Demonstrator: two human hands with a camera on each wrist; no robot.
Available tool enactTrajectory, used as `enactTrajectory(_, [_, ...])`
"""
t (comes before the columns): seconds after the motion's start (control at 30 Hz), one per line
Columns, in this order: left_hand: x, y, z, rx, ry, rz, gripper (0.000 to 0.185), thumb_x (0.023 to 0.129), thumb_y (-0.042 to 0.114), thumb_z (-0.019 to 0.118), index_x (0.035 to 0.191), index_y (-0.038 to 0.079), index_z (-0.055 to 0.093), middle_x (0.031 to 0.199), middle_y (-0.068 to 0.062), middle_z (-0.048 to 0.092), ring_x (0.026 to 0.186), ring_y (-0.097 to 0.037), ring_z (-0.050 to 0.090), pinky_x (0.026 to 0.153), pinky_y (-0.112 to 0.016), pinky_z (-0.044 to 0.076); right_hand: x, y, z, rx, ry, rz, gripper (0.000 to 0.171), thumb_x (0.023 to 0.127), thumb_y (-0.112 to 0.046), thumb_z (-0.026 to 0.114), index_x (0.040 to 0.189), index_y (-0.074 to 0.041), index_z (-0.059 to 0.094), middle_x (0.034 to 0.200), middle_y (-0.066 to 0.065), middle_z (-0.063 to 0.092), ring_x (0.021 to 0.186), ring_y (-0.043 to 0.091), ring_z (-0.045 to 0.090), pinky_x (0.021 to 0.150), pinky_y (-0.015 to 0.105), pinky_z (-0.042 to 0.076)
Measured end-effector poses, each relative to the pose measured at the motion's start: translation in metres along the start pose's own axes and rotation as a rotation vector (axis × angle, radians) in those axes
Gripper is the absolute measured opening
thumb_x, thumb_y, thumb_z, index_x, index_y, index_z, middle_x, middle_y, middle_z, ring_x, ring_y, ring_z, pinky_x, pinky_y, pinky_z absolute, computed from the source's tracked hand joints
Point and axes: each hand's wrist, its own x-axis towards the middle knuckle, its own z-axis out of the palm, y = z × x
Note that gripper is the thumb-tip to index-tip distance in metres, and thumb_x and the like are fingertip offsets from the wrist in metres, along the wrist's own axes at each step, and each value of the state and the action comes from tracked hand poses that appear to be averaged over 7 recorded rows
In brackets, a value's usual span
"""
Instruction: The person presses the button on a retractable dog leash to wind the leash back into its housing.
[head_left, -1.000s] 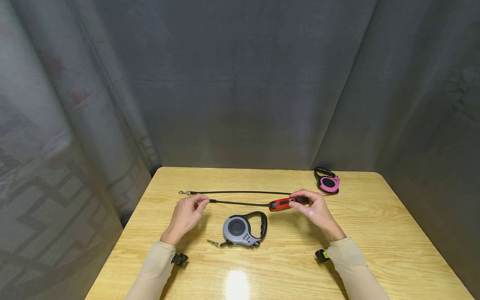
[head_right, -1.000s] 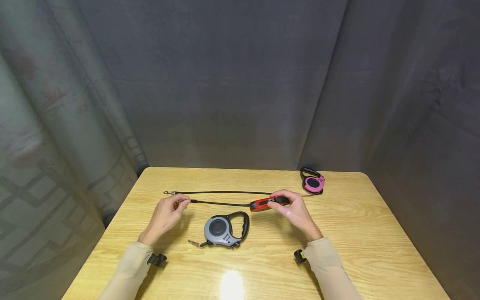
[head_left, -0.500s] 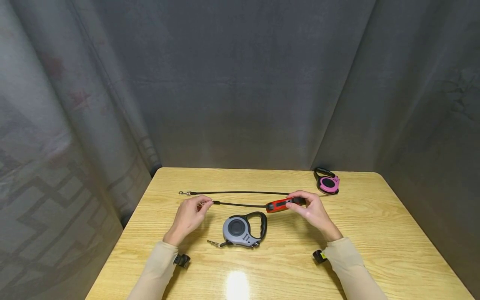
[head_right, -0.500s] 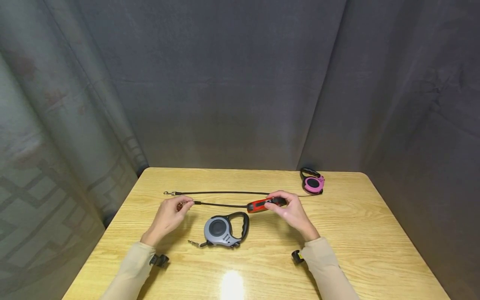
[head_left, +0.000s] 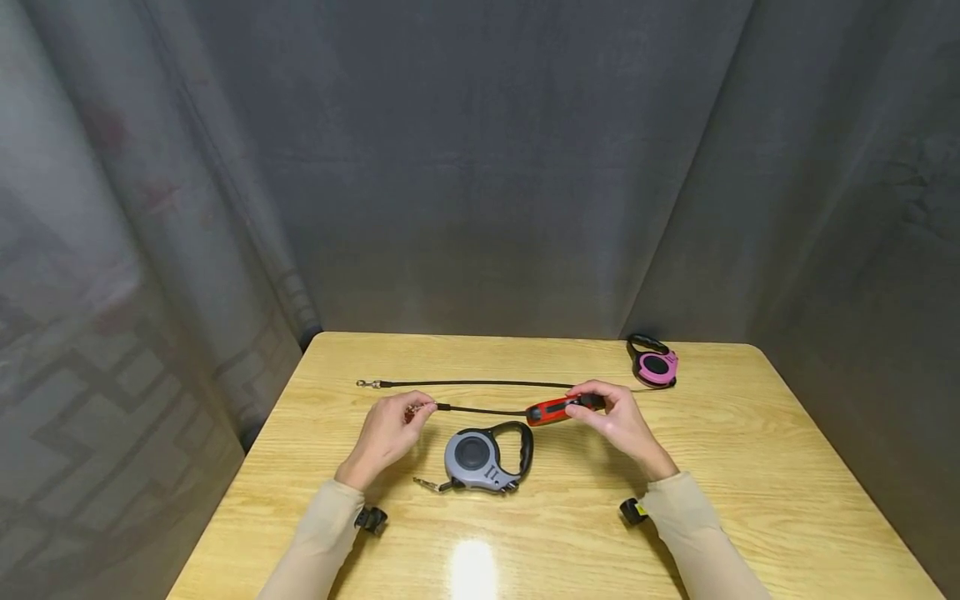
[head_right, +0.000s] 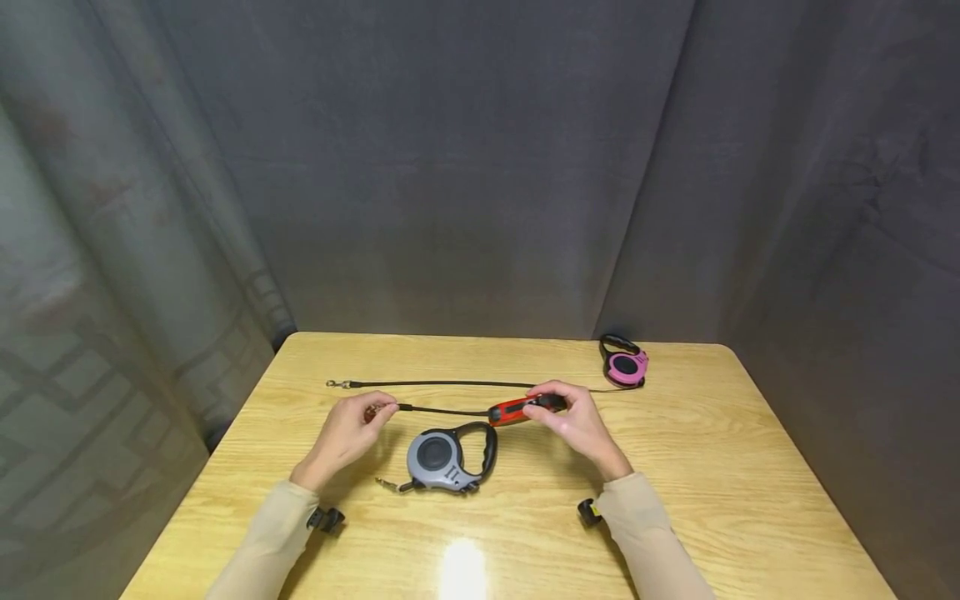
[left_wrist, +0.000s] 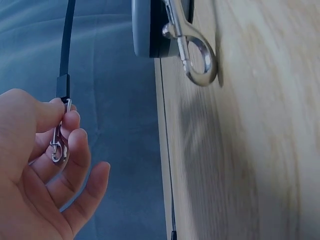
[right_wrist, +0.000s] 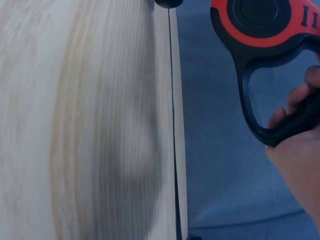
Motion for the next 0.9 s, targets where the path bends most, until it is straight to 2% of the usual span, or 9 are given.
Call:
enactTrajectory(0.27, [0.000,0.000,0.000,0.005,-0.002,0.014,0.012,0.102,0.025,0.073,0.108,0.020,0.082,0.099,0.005,0.081,0.069,-0.002,0.059,0.068,-0.025,0.049,0.001,-0.002,0.005,-0.018,0.001,0.004,0.018,0.091,-0.008,0.084,0.108,-0.004,0.079,0.097,0.004,0.074,0.073,0.008,0.056,0.064,0.030,0.047])
enactTrajectory(0.53, [0.001,0.003,0.002,-0.005,-0.026,0.066,0.010,0.102,0.026,0.073,0.106,0.023,0.082,0.094,0.009,0.079,0.068,-0.001,0.057,0.068,-0.024,0.048,0.005,-0.002,0.010,-0.019,-0.008,-0.010,0.019,0.090,-0.003,0.082,0.109,-0.002,0.079,0.096,0.001,0.074,0.074,0.010,0.056,0.065,0.028,0.046])
enactTrajectory(0.7, [0.001,0.005,0.004,-0.001,-0.037,0.070,0.009,0.103,0.027,0.073,0.105,0.025,0.082,0.092,0.012,0.077,0.069,0.000,0.057,0.068,-0.024,0.048,0.006,-0.001,0.013,-0.021,-0.014,-0.021,0.019,0.090,-0.002,0.082,0.109,-0.002,0.079,0.095,0.001,0.073,0.072,0.010,0.055,0.063,0.027,0.045])
enactTrajectory(0.9, [0.001,0.009,0.005,-0.013,-0.052,0.071,0.010,0.102,0.026,0.074,0.106,0.022,0.081,0.094,0.009,0.078,0.071,0.000,0.057,0.070,-0.024,0.049,0.007,-0.002,0.018,0.018,-0.025,-0.023,0.018,0.091,-0.004,0.082,0.108,-0.003,0.079,0.096,0.000,0.073,0.073,0.008,0.056,0.064,0.026,0.048])
